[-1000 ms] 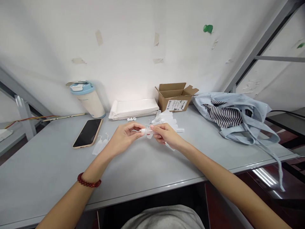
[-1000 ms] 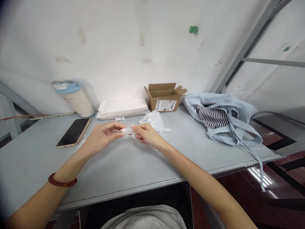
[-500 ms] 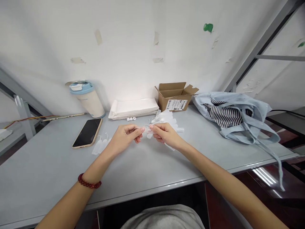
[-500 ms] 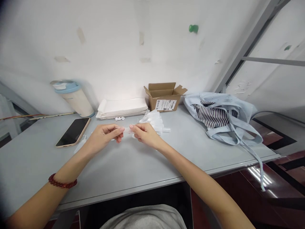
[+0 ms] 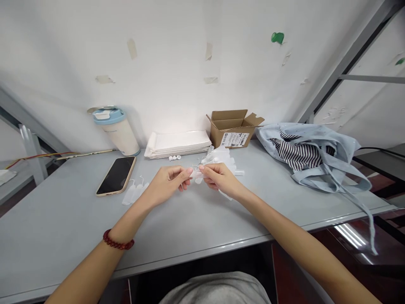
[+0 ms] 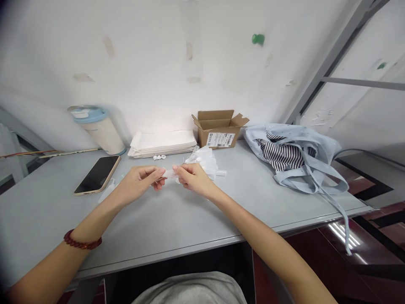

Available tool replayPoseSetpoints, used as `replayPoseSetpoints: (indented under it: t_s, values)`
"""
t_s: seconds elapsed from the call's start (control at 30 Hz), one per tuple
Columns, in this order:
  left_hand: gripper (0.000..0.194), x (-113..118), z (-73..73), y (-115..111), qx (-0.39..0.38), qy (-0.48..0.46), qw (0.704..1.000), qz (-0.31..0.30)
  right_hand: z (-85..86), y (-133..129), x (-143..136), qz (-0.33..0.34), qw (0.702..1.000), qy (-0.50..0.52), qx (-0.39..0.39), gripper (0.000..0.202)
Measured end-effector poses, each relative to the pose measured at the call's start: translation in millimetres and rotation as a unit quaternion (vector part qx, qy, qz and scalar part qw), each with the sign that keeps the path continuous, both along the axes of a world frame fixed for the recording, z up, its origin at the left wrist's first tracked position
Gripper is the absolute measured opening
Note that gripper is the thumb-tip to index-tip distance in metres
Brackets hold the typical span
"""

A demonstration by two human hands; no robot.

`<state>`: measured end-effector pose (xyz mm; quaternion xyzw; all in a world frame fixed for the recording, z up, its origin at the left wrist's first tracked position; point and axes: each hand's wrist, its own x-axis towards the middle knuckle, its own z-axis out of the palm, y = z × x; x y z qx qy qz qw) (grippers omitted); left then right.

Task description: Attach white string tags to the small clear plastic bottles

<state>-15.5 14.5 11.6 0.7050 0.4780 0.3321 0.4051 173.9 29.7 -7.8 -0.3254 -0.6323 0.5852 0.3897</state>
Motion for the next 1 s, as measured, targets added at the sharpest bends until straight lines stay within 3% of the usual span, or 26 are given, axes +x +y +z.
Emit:
replayPoseSetpoints:
  t_s: [0.1,0.3,0.4,0.57,0.67,0.73,0.8,0.9,0.97,1.0]
  values:
    - [0.036,0.0,-0.6,-1.4,0.038,0.021,0.999,-0.002,-1.5,0.8,0.3,0.000,1.000,0.001,-0.010,0.049]
    - [0.025,1.3,-6.1,-2.2,0.186,0.057,0.980,0.028,-3.3,4.9,3.3,0.007,0.999,0.004,-0.049,0.045]
    - [0.028,1.0,-5.0,-1.4,0.156,0.051,0.986,0.028,-2.2,4.4,3.0,0.008,0.999,0.010,-0.051,0.046]
    - [0.050,1.2,-4.0,-0.1,0.056,0.048,0.997,0.022,0.3,0.5,-0.6,-0.011,1.000,0.001,-0.011,0.048]
    - [0.047,2.6,-5.8,0.5,0.029,0.010,0.999,0.021,-0.6,-1.3,-2.3,-0.057,0.996,-0.032,0.060,0.044]
    - [0.042,3.3,-6.6,0.9,0.000,-0.041,0.999,0.022,-3.4,-1.2,-2.7,-0.102,0.981,-0.064,0.150,0.035]
    - [0.040,3.7,-6.7,1.2,-0.051,-0.111,0.992,0.021,-8.2,0.4,-2.5,-0.141,0.947,-0.099,0.272,0.029]
    - [0.038,4.8,-7.1,1.2,-0.138,-0.197,0.971,0.009,-16.8,4.2,-1.5,-0.160,0.869,-0.141,0.446,0.024]
    - [0.038,6.3,-8.3,0.6,-0.156,-0.211,0.965,0.004,-21.1,5.4,-1.0,-0.156,0.838,-0.166,0.496,0.024]
    - [0.038,7.3,-9.0,-0.1,-0.141,-0.199,0.970,0.009,-22.2,5.1,-1.0,-0.155,0.836,-0.173,0.498,0.024]
